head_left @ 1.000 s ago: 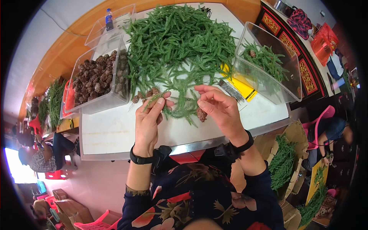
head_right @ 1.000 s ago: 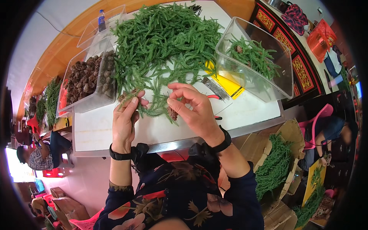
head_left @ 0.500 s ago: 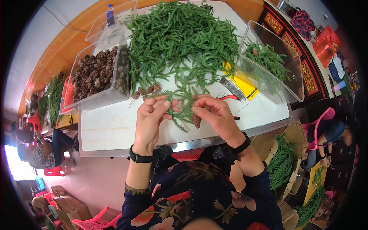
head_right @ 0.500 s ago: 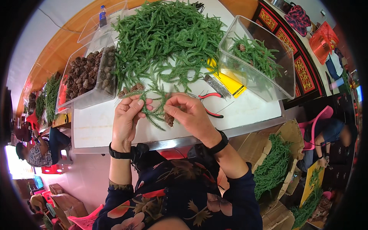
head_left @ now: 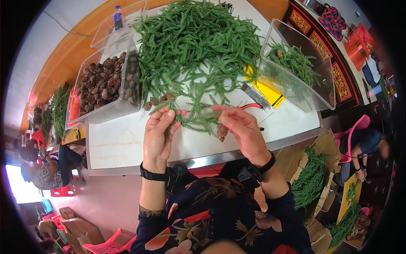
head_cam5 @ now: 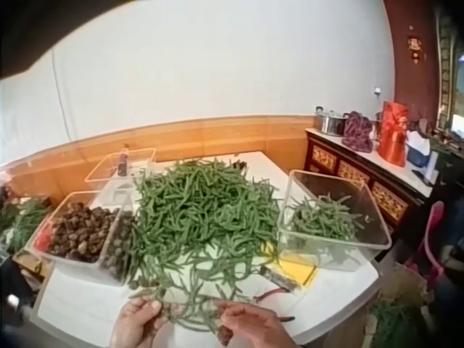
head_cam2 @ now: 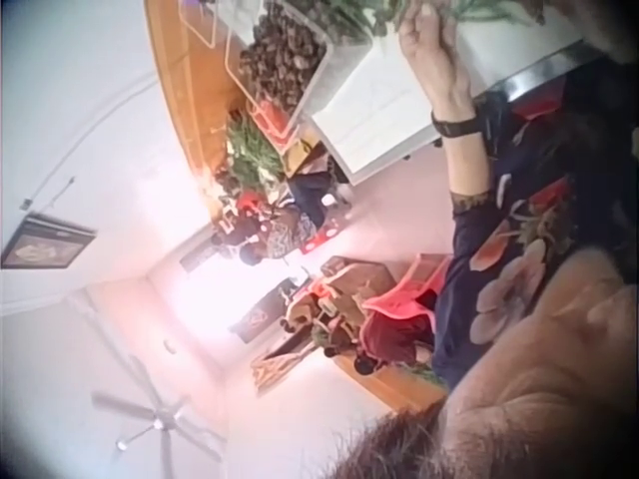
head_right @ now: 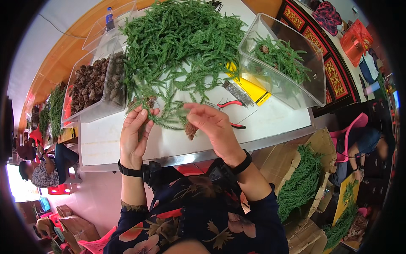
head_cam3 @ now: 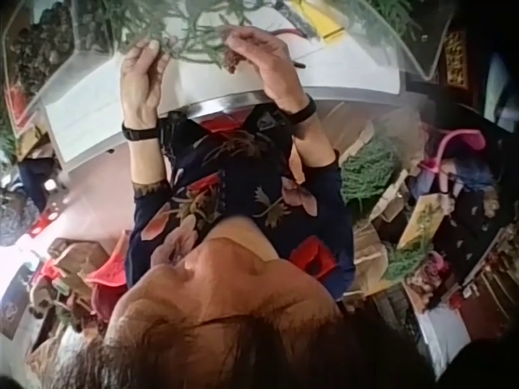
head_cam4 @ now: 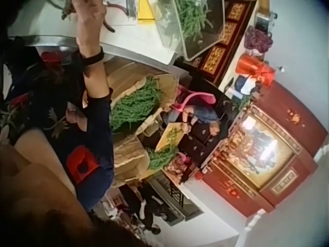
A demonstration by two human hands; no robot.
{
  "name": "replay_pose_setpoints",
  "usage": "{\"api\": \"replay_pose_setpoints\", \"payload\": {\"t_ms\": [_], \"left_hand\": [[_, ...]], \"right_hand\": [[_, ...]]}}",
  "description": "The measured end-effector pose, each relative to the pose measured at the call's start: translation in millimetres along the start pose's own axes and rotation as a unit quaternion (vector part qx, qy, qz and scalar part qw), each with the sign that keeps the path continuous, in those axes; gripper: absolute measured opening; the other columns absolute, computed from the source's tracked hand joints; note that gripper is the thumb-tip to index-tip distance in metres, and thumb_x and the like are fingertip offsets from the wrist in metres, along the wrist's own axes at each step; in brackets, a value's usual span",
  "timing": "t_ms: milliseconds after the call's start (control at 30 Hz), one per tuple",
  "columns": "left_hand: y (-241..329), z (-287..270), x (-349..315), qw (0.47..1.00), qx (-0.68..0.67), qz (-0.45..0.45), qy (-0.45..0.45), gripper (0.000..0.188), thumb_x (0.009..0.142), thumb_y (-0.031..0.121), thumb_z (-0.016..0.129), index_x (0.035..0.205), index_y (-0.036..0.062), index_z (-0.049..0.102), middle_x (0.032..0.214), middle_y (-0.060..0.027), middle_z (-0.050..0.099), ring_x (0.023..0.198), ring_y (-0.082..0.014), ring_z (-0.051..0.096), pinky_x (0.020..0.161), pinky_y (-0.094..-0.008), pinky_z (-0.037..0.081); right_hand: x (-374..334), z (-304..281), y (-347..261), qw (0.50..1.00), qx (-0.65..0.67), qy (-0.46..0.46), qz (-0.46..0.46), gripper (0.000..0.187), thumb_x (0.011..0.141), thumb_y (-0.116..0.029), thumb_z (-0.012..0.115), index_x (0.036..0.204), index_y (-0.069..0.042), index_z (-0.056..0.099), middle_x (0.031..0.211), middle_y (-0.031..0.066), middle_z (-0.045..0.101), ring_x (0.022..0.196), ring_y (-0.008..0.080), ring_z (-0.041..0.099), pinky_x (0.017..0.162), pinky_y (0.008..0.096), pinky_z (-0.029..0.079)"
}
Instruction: Sorting and trimming green plant stems using pliers in a production environment.
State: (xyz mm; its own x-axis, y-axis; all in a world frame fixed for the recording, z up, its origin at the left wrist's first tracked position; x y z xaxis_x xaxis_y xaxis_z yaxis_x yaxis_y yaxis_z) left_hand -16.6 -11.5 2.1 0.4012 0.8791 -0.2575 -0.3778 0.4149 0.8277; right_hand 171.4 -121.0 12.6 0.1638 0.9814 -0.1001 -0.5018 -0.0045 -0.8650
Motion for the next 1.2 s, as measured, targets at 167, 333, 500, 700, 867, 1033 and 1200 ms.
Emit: {"api": "replay_pose_setpoints", "payload": {"t_ms": [167,333,500,700,867,1033,1200], "left_hand": [[-5,-7,-3,0.998,-0.032,-0.037,0.042,0.017,0.094,0.010,0.063,0.111,0.0099,0.061,0.101,-0.0040,0.068,0.093,-0.0104,0.063,0.078,-0.0247,0.052],[-7,-6,-6,0.995,-0.039,-0.049,0.076,0.015,0.094,0.010,0.064,0.108,0.0115,0.062,0.099,-0.0021,0.068,0.088,-0.0090,0.062,0.079,-0.0250,0.052],[-8,-7,-8,0.997,-0.029,-0.034,0.070,0.015,0.093,0.009,0.064,0.108,0.0105,0.062,0.097,-0.0011,0.067,0.086,-0.0091,0.062,0.079,-0.0256,0.053],[-13,-4,-8,0.998,-0.057,0.001,0.003,0.015,0.093,0.004,0.062,0.108,0.0069,0.060,0.096,-0.0029,0.066,0.087,-0.0110,0.063,0.081,-0.0285,0.055],[-26,2,-14,0.998,-0.053,0.020,-0.032,0.016,0.092,-0.002,0.061,0.107,0.0040,0.059,0.096,-0.0067,0.066,0.090,-0.0148,0.065,0.085,-0.0325,0.055],[-25,19,-28,0.999,0.022,0.019,-0.045,0.024,0.089,-0.003,0.063,0.111,0.0027,0.058,0.102,-0.0077,0.065,0.090,-0.0151,0.064,0.085,-0.0274,0.052],[24,24,-42,0.942,0.183,0.279,0.031,0.034,0.085,-0.004,0.066,0.117,0.0004,0.058,0.105,-0.0061,0.066,0.088,-0.0127,0.062,0.077,-0.0208,0.045]], "right_hand": [[-3,-11,-9,0.986,-0.010,0.055,-0.154,0.011,0.095,-0.011,0.058,0.098,-0.001,0.064,0.130,0.0176,0.056,0.106,0.0173,0.056,0.080,0.0297,0.049],[-4,-3,-10,0.993,-0.047,0.016,-0.110,0.011,0.095,-0.010,0.059,0.097,-0.001,0.065,0.131,0.0181,0.055,0.108,0.0183,0.055,0.082,0.0313,0.049],[-3,5,0,0.998,-0.042,-0.013,-0.055,0.010,0.094,-0.009,0.060,0.097,-0.001,0.065,0.122,0.0154,0.060,0.105,0.0170,0.057,0.090,0.0332,0.047],[6,7,17,0.991,-0.098,-0.026,-0.084,0.010,0.094,-0.009,0.061,0.096,-0.002,0.066,0.094,0.0068,0.067,0.090,0.0122,0.060,0.094,0.0324,0.044],[11,14,15,0.989,-0.131,-0.017,-0.064,0.007,0.093,-0.008,0.062,0.094,-0.002,0.066,0.080,0.0007,0.065,0.076,0.0088,0.061,0.097,0.0330,0.044],[16,12,7,0.988,-0.130,-0.012,-0.082,0.005,0.092,-0.006,0.064,0.091,-0.001,0.066,0.082,0.0005,0.065,0.071,0.0077,0.060,0.092,0.0345,0.047],[12,11,-13,0.922,-0.332,-0.025,-0.197,0.005,0.087,-0.004,0.068,0.088,0.000,0.065,0.084,0.0055,0.065,0.073,0.0139,0.060,0.078,0.0337,0.048]]}}
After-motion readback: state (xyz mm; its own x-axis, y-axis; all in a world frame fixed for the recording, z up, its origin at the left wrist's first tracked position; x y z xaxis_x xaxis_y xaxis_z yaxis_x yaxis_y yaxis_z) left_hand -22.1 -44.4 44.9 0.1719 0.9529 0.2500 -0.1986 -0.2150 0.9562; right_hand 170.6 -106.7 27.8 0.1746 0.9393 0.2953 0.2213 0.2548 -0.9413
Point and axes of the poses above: each hand's wrist, its own x-axis towards the middle knuckle, its own z-axis out of the palm, y = z × x, the point moved 5 cm from there along x, towards the middle knuckle
